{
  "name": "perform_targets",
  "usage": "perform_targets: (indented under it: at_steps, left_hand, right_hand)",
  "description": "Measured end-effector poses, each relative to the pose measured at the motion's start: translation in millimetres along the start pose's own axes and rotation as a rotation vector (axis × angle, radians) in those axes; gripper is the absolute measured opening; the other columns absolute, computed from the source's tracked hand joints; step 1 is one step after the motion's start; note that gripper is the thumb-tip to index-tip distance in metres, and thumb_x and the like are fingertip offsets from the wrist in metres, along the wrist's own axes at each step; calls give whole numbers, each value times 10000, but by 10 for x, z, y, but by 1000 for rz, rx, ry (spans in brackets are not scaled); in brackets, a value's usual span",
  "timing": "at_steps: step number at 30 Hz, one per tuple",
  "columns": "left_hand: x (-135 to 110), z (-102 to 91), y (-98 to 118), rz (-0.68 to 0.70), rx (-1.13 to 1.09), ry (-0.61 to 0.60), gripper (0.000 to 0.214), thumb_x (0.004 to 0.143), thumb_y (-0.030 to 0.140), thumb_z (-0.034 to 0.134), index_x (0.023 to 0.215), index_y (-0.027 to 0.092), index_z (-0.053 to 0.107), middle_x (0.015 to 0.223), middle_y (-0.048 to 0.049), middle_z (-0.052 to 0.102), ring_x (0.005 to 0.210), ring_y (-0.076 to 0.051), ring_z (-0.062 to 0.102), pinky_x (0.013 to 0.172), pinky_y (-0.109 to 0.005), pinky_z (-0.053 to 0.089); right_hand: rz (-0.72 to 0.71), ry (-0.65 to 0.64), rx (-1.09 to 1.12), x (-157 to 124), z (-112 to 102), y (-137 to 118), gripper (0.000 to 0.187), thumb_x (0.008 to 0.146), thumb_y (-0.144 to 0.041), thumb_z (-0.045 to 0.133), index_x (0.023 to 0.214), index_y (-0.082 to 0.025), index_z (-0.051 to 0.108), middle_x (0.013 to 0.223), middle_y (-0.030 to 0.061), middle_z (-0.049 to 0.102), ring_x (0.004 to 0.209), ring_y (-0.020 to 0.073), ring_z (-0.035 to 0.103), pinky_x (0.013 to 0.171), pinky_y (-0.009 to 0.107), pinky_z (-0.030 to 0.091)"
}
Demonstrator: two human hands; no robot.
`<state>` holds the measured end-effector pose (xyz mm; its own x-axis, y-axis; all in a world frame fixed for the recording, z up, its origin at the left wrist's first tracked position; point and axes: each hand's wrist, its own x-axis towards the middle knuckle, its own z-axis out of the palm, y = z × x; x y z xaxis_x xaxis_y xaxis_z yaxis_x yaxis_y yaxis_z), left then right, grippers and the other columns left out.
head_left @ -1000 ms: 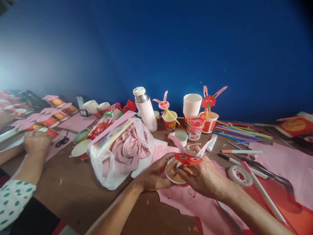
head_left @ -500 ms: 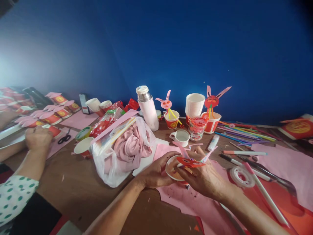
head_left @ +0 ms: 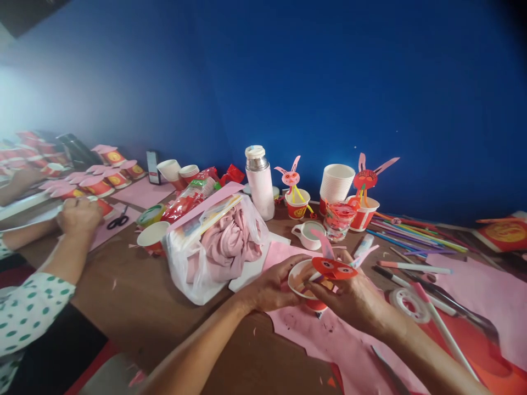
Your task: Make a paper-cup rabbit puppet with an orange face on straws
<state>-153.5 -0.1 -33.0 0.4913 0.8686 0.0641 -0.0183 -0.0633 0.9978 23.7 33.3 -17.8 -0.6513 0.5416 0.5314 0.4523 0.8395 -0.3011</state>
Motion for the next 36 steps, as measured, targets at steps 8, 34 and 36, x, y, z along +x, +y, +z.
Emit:
perform_targets:
  at_steps: [8,34,36]
  left_hand:
    - [-82,29,-9,-34,186,79,757,653,176,682,1311,276,321,1276,-59,491,1156,-257,447,958,-411,365]
    - [-158,34,-97,63,524,218,316,657,109,534,961,184,495,876,-51,622,818,-190,598,724,-293,456]
    - [-157,47,-115,63,541,224,300,657,109,523,945,184,482,867,-48,616,803,-180,599,708,-278,459]
  right_hand:
    - [226,-53,107,-27,9,-42,252,815,-277,495,631,-193,645,577,18,643,554,160,581,551,279,447]
    - [500,-59,308,-112,-35,-40,294,789,-402,507,680,-182,669,683,46,690,746,253,650,687,334,504]
    - [469,-74,289,-119,-42,-61,297,806,-392,487,672,-197,667,667,37,686,731,240,648,705,336,495]
